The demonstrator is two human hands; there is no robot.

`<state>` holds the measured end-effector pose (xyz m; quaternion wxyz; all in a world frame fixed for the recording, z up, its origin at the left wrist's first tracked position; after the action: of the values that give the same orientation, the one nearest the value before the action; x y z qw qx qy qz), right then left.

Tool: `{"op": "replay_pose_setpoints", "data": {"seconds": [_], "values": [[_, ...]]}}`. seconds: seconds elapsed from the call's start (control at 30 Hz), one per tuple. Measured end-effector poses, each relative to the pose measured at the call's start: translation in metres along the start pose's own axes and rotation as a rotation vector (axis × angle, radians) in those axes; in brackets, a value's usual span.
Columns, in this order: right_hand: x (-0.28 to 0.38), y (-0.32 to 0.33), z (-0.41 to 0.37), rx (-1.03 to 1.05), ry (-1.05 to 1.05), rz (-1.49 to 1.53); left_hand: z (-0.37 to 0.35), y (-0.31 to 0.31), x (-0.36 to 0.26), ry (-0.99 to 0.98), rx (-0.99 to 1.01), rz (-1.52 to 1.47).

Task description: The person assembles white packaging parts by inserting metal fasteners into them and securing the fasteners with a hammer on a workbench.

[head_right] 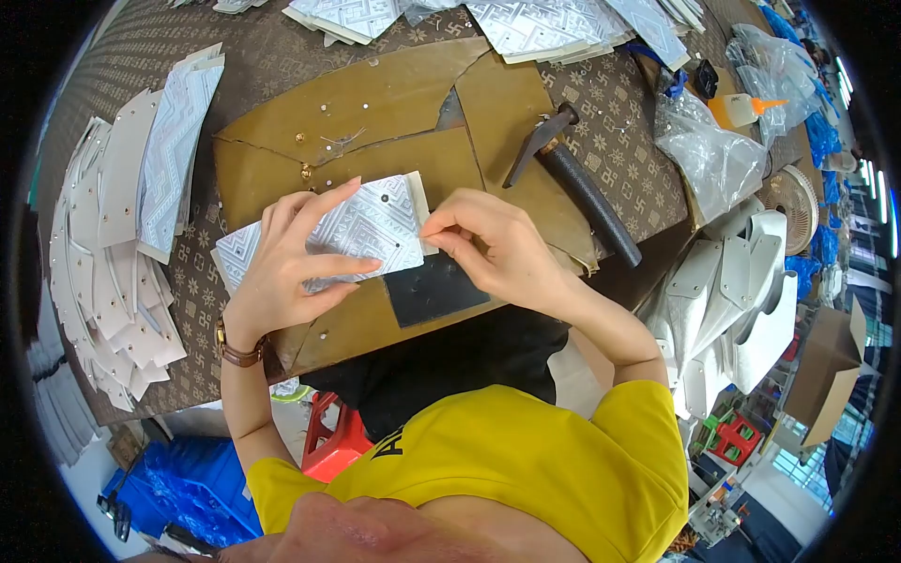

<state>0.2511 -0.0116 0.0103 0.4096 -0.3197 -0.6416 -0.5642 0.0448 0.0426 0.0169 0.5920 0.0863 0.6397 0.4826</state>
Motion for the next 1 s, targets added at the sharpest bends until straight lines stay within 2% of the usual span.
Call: {"op": "replay_pose_setpoints", "data": {"seconds": [0.07, 0.17, 0.33, 0.47, 0.53, 0.6, 0.63, 0.7, 0.83, 1.0], "values": [[0.002, -0.007, 0.005, 0.004, 0.014, 0.004, 0.000, -0.001, -0.001, 0.002, -0.003, 0.008], [0.021, -0.018, 0.013, -0.049, 0.299, -0.261, 0.000, -0.002, -0.002, 0.007, -0.011, 0.027], [0.017, -0.030, 0.020, -0.015, 0.228, -0.348, -0.001, -0.002, -0.005, 0.019, -0.014, 0.067], [0.018, -0.014, 0.024, -0.078, 0.129, -0.344, 0.000, -0.001, -0.007, 0.006, -0.018, 0.081], [0.015, 0.021, 0.018, -0.202, 0.173, -0.412, -0.002, -0.002, -0.005, 0.007, -0.033, 0.063], [0.003, 0.056, 0.003, -0.411, 0.148, -0.680, -0.004, -0.002, -0.004, 0.012, -0.049, 0.054], [-0.007, 0.063, -0.001, -0.402, 0.156, -0.684, -0.004, -0.002, -0.004, 0.007, -0.054, 0.052], [-0.022, 0.083, -0.015, -0.581, 0.081, -1.021, -0.004, -0.001, -0.004, 0.003, -0.064, 0.052], [-0.036, 0.094, -0.029, -0.566, 0.052, -1.169, -0.007, -0.002, -0.004, -0.011, -0.067, 0.051], [-0.027, 0.102, -0.034, -0.462, 0.044, -1.079, -0.005, 0.001, -0.005, -0.022, -0.077, 0.058]]}}
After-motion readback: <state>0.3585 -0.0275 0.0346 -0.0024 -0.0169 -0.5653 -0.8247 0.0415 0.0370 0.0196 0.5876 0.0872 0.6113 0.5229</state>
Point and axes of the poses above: each hand's wrist, its own z-axis towards the middle knuckle, its own y-axis out of the back of the hand, x = y × z, the point moved 8 cm from there along z, towards the middle knuckle, and after that the axes turned 6 degrees about -z, right-handed, at the moved point
